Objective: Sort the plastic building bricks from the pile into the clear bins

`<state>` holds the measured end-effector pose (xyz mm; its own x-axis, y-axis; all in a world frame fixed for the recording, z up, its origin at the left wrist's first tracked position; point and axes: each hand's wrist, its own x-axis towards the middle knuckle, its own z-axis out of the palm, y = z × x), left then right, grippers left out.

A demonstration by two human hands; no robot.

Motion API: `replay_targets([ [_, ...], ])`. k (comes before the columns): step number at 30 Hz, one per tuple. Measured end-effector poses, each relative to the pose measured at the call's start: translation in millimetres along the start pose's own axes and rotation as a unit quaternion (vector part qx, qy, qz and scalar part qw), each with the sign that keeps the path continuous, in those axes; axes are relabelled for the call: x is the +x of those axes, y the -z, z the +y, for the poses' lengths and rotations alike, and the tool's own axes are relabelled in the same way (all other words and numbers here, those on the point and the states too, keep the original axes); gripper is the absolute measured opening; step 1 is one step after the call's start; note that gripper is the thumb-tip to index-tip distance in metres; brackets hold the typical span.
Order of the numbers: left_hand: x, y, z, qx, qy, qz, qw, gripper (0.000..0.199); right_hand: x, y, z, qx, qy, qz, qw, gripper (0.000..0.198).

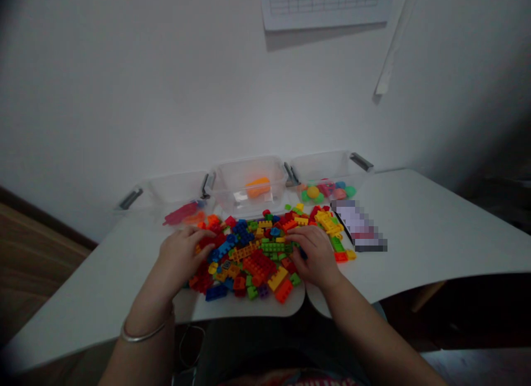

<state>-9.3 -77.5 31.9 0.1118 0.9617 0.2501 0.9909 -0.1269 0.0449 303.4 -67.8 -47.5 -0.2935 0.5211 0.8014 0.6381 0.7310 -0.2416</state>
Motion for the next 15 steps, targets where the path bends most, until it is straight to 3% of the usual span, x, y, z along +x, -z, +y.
replay_targets([
  [5, -15.9, -10.8, -0.5, -0.056, -0.017, -0.054, 0.997, 0.027, -1.2, 0.3, -1.9, -0.015, 0.000, 0.000, 1.000, 0.028],
  [15, -14.1, -16.6, -6.6, -0.092, -0.015, -0.036, 0.995, 0.020, -5.1, 4.8, -6.7, -0.081, -0.001, -0.044, 0.996, 0.034],
])
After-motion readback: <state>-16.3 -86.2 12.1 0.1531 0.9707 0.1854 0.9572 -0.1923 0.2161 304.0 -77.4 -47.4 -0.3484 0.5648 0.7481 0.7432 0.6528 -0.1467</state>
